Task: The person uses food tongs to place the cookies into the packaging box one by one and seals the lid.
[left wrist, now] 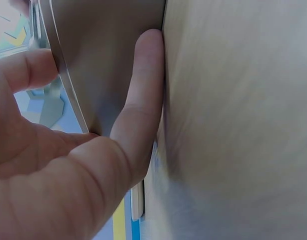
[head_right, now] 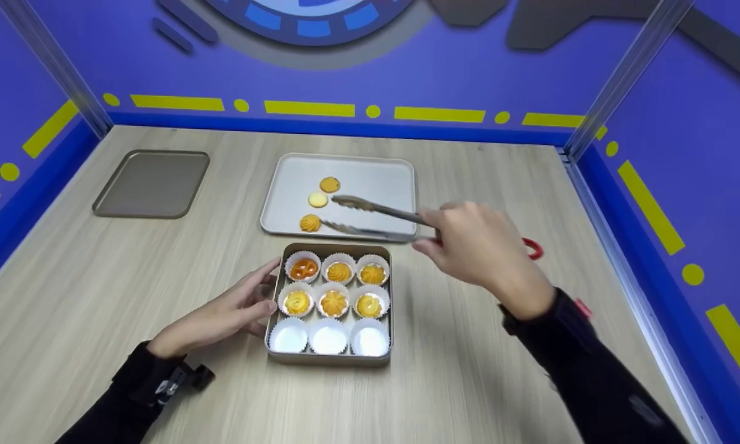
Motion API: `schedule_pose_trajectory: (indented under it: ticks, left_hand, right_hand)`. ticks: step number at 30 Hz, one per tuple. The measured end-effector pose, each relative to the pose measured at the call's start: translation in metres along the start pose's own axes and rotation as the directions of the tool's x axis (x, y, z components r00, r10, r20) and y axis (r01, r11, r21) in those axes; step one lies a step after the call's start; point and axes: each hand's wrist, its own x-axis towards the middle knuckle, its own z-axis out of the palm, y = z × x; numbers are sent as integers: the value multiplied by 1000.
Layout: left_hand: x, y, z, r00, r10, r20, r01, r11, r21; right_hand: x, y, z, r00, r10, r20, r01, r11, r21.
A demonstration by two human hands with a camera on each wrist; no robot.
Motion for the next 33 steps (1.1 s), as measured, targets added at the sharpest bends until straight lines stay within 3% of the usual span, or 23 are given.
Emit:
schedule_pose_trajectory:
  ticks: [2,7,13,19,33]
  left_hand:
    - [0,0,0,1000,3,-5,-3,1000,28]
    - [0,1,1,1000,-4,8,4,1000,-14]
    - [2,2,1,1000,1,5,-1,1000,-2]
    - [4,4,1,1000,10,-1,-10,998,55]
    - [0,1,-1,1000,6,2,-6,1000,17]
  right_hand:
    - [13,2,14,1000,20,-4,-20,999,40]
    - [45,3,48,998,52,40,-56,993,102]
    - [72,-5,76,995,19,102,-30,994,106]
    - [79,-11,84,986,51,156,-63,996,71]
    - [81,-10,93,989,53,139,-63,996,68]
